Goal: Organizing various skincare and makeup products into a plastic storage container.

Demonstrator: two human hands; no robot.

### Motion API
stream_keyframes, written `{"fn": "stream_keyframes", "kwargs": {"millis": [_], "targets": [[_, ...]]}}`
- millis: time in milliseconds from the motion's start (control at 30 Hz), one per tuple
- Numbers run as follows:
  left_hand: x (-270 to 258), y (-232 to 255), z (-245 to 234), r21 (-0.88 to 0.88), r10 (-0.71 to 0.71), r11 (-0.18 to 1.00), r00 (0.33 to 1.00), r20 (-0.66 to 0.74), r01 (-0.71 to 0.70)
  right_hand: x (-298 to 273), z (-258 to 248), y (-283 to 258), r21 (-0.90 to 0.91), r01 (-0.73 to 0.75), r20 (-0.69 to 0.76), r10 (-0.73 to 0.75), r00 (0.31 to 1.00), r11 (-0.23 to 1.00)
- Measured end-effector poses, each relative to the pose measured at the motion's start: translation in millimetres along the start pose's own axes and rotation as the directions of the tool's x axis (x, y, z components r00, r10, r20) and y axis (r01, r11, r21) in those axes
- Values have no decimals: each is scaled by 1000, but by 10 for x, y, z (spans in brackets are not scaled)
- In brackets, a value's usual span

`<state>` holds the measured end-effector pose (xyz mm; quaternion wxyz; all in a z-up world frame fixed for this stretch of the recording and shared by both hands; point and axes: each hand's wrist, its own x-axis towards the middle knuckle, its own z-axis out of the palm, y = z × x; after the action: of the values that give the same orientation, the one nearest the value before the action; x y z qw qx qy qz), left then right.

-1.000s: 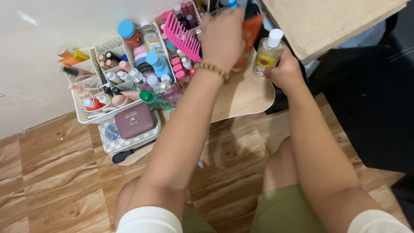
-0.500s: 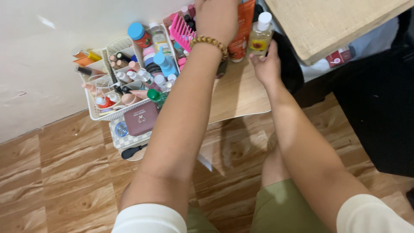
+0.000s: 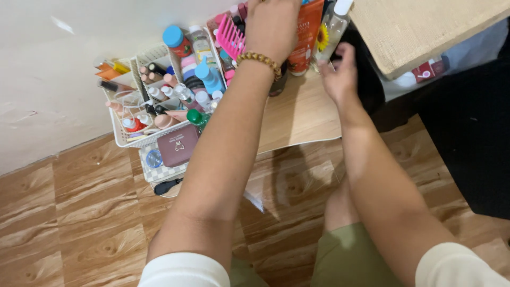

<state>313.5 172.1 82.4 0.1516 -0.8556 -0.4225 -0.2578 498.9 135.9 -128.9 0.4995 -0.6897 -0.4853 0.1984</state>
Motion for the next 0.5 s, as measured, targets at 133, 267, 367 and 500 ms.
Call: {"fn": "stream_keyframes", "kwargs": {"millis": [133,267,367,500], "targets": [[-49,93,-159,5,37,999,999,-20,-36,-89,86,-225,305,164,-51,-156,986,938],[-16,84,-139,43,33,999,999,17,-33,92,139,-54,203,97,-35,-91,995,974],[-33,68,-61,28,28,999,1000,-3,-28,48,-9,-94,415,91,-25,-89,996,905],[7,93,12,-16,11,1000,1000,2,-11,-18,-190,-306,239,-137,-19,146,989,961]]}}
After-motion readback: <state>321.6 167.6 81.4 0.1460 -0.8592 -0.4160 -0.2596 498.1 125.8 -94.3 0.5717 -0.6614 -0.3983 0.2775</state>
